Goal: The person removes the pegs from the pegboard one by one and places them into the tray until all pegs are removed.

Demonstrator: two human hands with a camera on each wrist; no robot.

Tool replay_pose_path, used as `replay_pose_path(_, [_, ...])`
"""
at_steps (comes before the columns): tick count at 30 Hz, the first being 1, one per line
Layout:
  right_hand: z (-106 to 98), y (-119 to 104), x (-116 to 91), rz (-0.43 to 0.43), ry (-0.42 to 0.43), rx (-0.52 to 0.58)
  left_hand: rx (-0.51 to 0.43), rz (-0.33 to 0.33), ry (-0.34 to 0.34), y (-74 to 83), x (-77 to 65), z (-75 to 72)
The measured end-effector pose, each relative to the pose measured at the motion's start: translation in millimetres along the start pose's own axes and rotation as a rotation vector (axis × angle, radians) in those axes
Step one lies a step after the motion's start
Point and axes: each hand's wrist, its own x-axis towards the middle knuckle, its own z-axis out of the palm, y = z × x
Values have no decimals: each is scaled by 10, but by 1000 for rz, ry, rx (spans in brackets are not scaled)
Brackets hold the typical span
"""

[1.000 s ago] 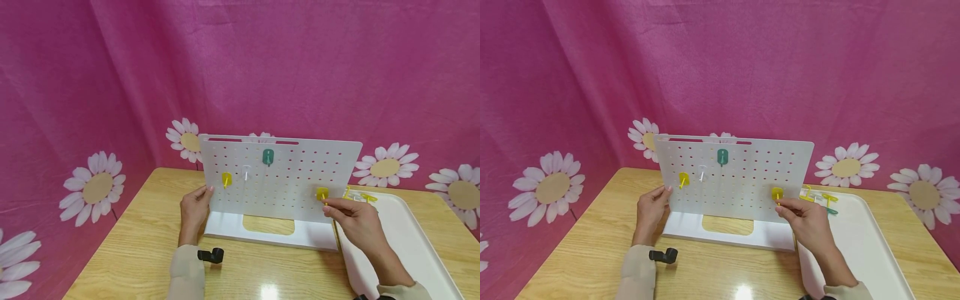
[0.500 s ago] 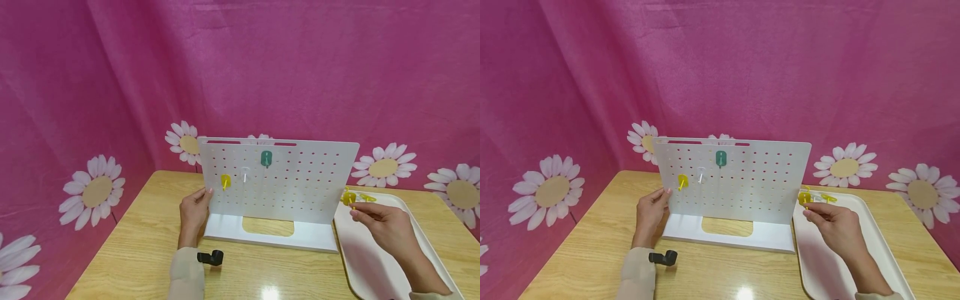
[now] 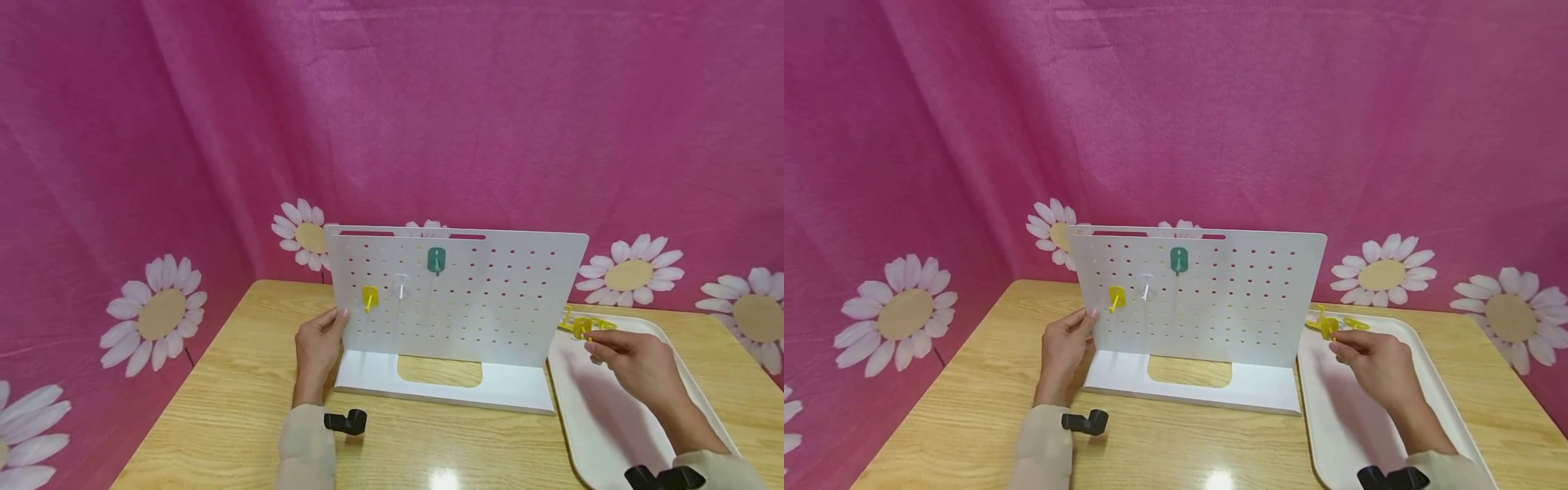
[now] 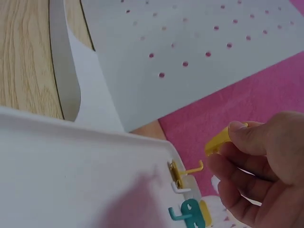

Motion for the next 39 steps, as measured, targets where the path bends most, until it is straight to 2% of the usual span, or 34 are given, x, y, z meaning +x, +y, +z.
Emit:
replay_pose_path(5, [52, 149, 52, 30, -14, -37, 8, 5, 2, 0, 5, 16])
replay_pose_path(9, [104, 233, 98, 89, -57, -56, 25, 14, 12, -13, 4, 16])
replay_pose_path(17, [194, 272, 161, 204, -134, -87, 21, -5, -6, -41, -27, 17])
replay_pose_path(21, [230, 278, 192, 293, -191, -87, 26, 7, 0, -54, -31, 19])
replay_pose_path(23, [241, 279, 208, 310, -213, -95, 29, 12, 6, -57, -31, 19])
replay_pose_path(27, [234, 267, 209, 283, -218, -113, 24, 14, 9, -63, -33, 20])
replay_pose_path(33, [118, 166, 154, 175, -137, -90, 33, 18, 8, -44, -21, 13])
replay_pose_path(39, [34, 23, 109, 166, -55, 3, 41, 16, 7, -2, 3, -7])
